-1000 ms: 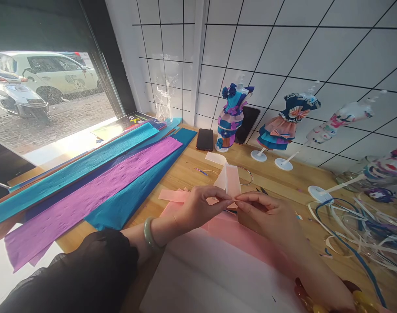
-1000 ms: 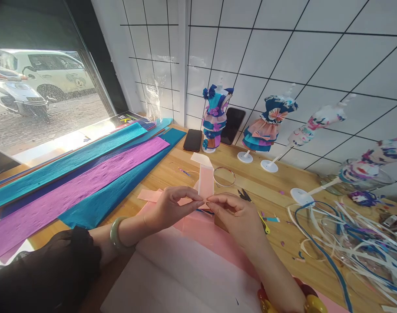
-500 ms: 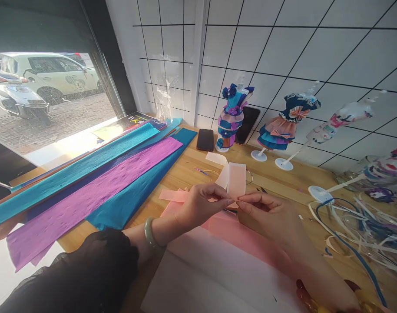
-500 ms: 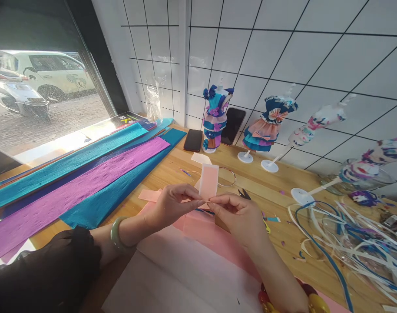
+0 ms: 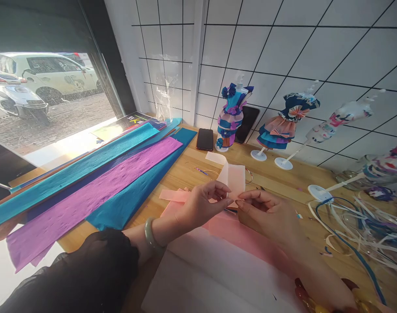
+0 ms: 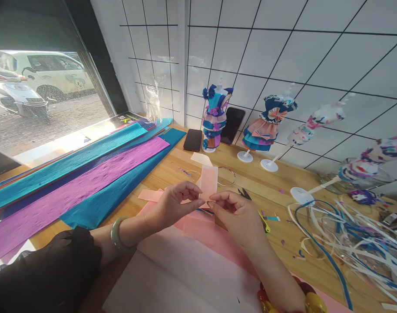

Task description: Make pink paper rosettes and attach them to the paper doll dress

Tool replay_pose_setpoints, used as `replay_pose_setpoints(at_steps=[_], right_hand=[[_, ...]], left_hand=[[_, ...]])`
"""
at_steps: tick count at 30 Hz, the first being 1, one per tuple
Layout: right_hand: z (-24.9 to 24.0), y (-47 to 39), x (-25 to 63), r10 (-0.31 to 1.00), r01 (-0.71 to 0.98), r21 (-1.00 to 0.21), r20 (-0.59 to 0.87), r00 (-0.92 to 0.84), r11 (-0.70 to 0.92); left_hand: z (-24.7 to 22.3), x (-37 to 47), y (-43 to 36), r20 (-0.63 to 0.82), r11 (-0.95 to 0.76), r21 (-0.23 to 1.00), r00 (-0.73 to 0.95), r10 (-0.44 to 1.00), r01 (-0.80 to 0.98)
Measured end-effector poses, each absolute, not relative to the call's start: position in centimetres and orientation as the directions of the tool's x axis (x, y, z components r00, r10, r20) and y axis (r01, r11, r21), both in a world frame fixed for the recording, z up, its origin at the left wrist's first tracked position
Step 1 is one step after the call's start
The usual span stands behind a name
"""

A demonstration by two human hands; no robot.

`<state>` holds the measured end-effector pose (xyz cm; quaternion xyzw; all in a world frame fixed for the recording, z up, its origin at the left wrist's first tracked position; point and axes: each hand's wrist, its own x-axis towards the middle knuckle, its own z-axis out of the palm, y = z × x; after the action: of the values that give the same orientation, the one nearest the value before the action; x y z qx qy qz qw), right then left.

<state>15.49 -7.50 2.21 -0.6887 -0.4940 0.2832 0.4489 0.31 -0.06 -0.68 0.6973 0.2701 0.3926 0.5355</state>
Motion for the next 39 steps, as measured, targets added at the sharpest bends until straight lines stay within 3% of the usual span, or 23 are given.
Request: replay_pose_setpoints(at_steps=[7, 13, 21, 39], right_hand=[[2.2, -7.4, 15.4, 0.955, 0.393, -0.915, 0.029, 0.296, -0.094], [2.5, -7.5, 15.3, 0.953, 0.451, -0.884, 0.021, 0.301, -0.123], [2.3, -7.6, 15.5, 0.958, 0.611, -0.79, 0.217, 0.19, 0.058], [1.8, -7.8, 16.1, 0.951, 0.731, -0.662, 0.304, 0.062, 0.165]], left_hand=[[-0.6, 0.2, -0.1, 0.294, -0.341, 0.939, 0.64, 0.71, -0.054], [-1.1, 0.4, 0.2, 0.221, -0.262, 0.965, 0.608, 0.763, -0.022], [-0.8, 0.3, 0.2, 0.209, -0.275, 0.961, 0.6, 0.772, 0.019], [-0.6, 0.2, 0.2, 0.196, -0.251, 0.968, 0.625, 0.756, -0.001]])
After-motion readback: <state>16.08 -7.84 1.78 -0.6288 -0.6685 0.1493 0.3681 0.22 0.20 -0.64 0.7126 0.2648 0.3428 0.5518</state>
